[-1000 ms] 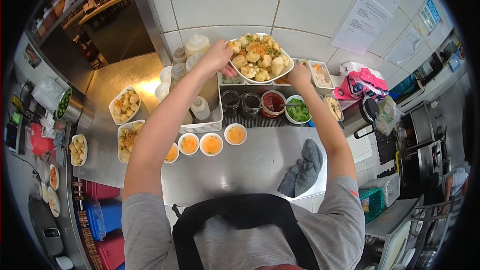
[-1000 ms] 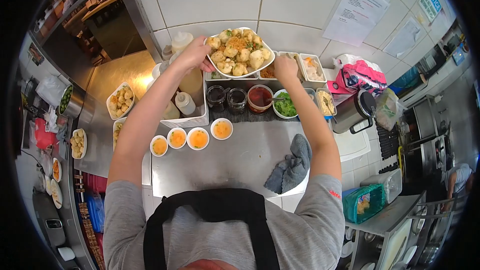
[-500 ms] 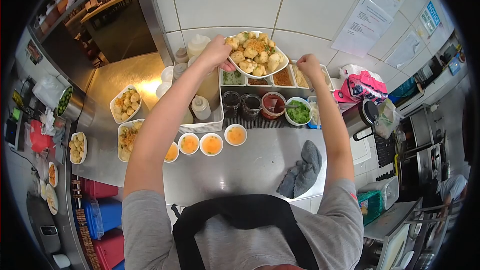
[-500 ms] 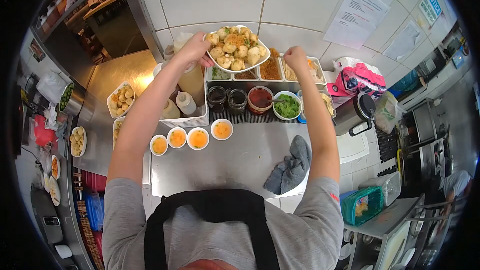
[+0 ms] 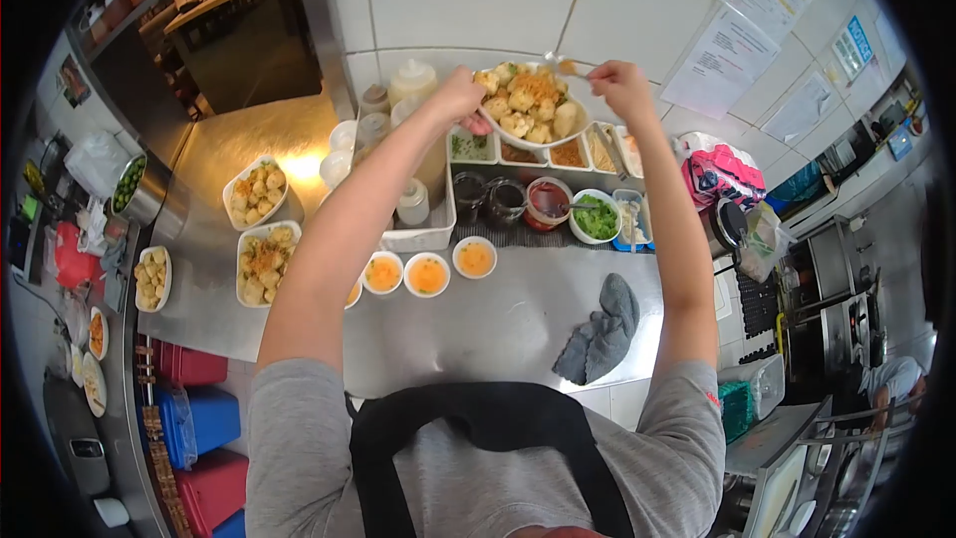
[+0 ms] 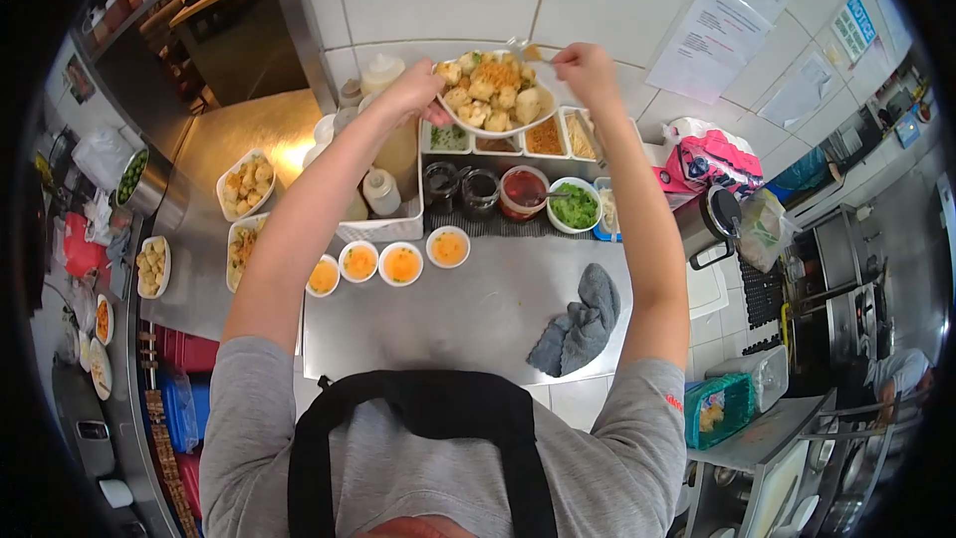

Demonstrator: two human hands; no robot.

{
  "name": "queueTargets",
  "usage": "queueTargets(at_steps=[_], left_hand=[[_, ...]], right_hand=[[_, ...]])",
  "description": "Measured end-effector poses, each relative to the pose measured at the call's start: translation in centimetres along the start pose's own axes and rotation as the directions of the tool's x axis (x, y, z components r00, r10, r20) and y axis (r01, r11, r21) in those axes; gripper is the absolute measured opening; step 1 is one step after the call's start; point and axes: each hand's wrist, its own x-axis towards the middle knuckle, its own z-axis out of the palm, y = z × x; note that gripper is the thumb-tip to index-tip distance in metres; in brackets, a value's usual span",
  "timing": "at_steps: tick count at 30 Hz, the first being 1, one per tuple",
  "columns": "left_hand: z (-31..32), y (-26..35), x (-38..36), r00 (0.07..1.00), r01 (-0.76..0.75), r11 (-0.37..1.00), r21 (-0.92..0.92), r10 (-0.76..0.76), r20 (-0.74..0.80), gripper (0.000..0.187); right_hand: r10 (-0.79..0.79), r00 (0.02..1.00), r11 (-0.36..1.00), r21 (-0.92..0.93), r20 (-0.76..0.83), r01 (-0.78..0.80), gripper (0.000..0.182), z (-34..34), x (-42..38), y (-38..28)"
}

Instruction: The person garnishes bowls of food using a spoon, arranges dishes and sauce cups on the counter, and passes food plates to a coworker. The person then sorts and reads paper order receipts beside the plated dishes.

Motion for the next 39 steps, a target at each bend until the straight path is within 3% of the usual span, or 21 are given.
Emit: queueTargets(at_steps=[1, 2, 4, 5, 7, 9, 11, 12, 15, 19, 24, 25, 27, 28, 30, 33, 36, 39], left_hand=[[-0.5, -0.2, -0.3, 1.0, -0.019, 1.0, -0.02, 0.019, 0.02, 0.027], [-0.8, -0.4, -0.8, 1.0, -0.001, 1.0, -0.03, 0.001, 0.012, 0.027], [-1.7, -0.2, -1.7, 0.999, -0.048, 0.997, -0.055, 0.046, -0.029, 0.025], [-2.5, -0.2, -2.3, 0.999, -0.034, 0.997, -0.064, 0.032, -0.04, 0.025], [-4.1, -0.1, -3.6, 0.998, -0.059, 0.994, -0.093, 0.058, -0.01, 0.025], [-6.0, 0.2, -6.0, 0.996, -0.083, 0.99, -0.118, 0.081, -0.028, 0.025], [-9.0, 0.0, -8.9, 0.992, -0.12, 0.985, -0.126, 0.116, -0.041, 0.027], [-10.7, -0.7, -10.6, 0.992, -0.101, 0.988, -0.121, 0.09, -0.093, 0.027], [-15.9, -2.6, -17.0, 0.963, -0.106, 0.99, -0.098, 0.077, -0.258, 0.028], [-23.3, -7.6, -27.2, 0.914, -0.074, 0.995, -0.068, 0.04, -0.404, 0.033], [-30.6, -17.3, -35.2, 0.679, 0.113, 0.984, -0.135, -0.176, -0.713, 0.038], [-31.5, -19.2, -36.0, 0.677, 0.113, 0.984, -0.134, -0.175, -0.715, 0.038], [-32.6, -22.7, -36.9, 0.566, 0.164, 0.981, -0.108, -0.183, -0.804, 0.033], [-33.0, -24.6, -37.0, 0.567, 0.16, 0.981, -0.106, -0.179, -0.804, 0.033], [-33.4, -28.9, -36.8, 0.519, 0.168, 0.96, -0.222, -0.278, -0.808, 0.034], [-33.1, -32.6, -36.0, 0.505, 0.139, 0.939, -0.314, -0.34, -0.793, 0.033], [-32.8, -33.4, -36.5, 0.563, 0.057, 0.912, -0.406, -0.365, -0.742, 0.036], [-33.6, -31.5, -38.3, 0.716, 0.106, 0.82, -0.562, -0.456, -0.53, 0.057]], right_hand=[[0.271, 0.952, 0.927, 0.227, 0.14, -0.297, 0.011, -0.3, 0.4, 0.7], [0.273, 0.948, 0.926, 0.223, 0.162, -0.304, 0.011, -0.3, 0.5, 1.8], [0.393, 0.893, 0.765, 0.461, 0.218, -0.45, 0.012, 0.3, 0.7, 5.3], [0.391, 0.889, 0.765, 0.454, 0.237, -0.457, 0.012, 1.4, 0.5, 7.7], [0.333, 0.943, 0.942, 0.034, 0.02, -0.334, 0.014, 4.2, -0.2, 12.2], [0.238, 0.971, 0.924, -0.307, 0.0, -0.227, 0.02, 5.9, -2.1, 12.7], [0.162, 0.987, 0.862, -0.486, -0.002, -0.142, 0.021, 7.1, -4.5, 9.7], [0.157, 0.987, 0.825, -0.554, 0.037, -0.11, 0.021, 8.3, -4.1, 11.7], [0.035, 0.998, 0.752, -0.659, 0.045, 0.003, 0.018, 10.1, -5.0, 12.7], [0.056, 0.995, 0.686, -0.727, 0.086, 0.024, 0.017, 10.6, -5.6, 9.6], [0.122, 0.988, 0.639, -0.769, 0.099, -0.001, 0.018, 11.1, -6.2, 5.7], [0.148, 0.987, 0.64, -0.767, 0.07, -0.042, 0.015, 11.2, -6.4, 4.8], [0.185, 0.982, 0.638, -0.764, 0.03, -0.097, 0.014, 11.6, -6.5, 4.1], [0.183, 0.983, 0.638, -0.764, 0.026, -0.099, 0.014, 11.8, -6.4, 4.1], [0.193, 0.981, 0.615, -0.781, 0.015, -0.109, 0.017, 12.0, -6.3, 4.3], [0.22, 0.975, 0.628, -0.763, -0.015, -0.153, 0.02, 12.1, -6.3, 4.6], [0.221, 0.974, 0.619, -0.766, -0.042, -0.173, 0.022, 12.3, -6.3, 5.8], [0.249, 0.967, 0.613, -0.764, -0.053, -0.2, 0.027, 12.1, -6.5, 6.1]])
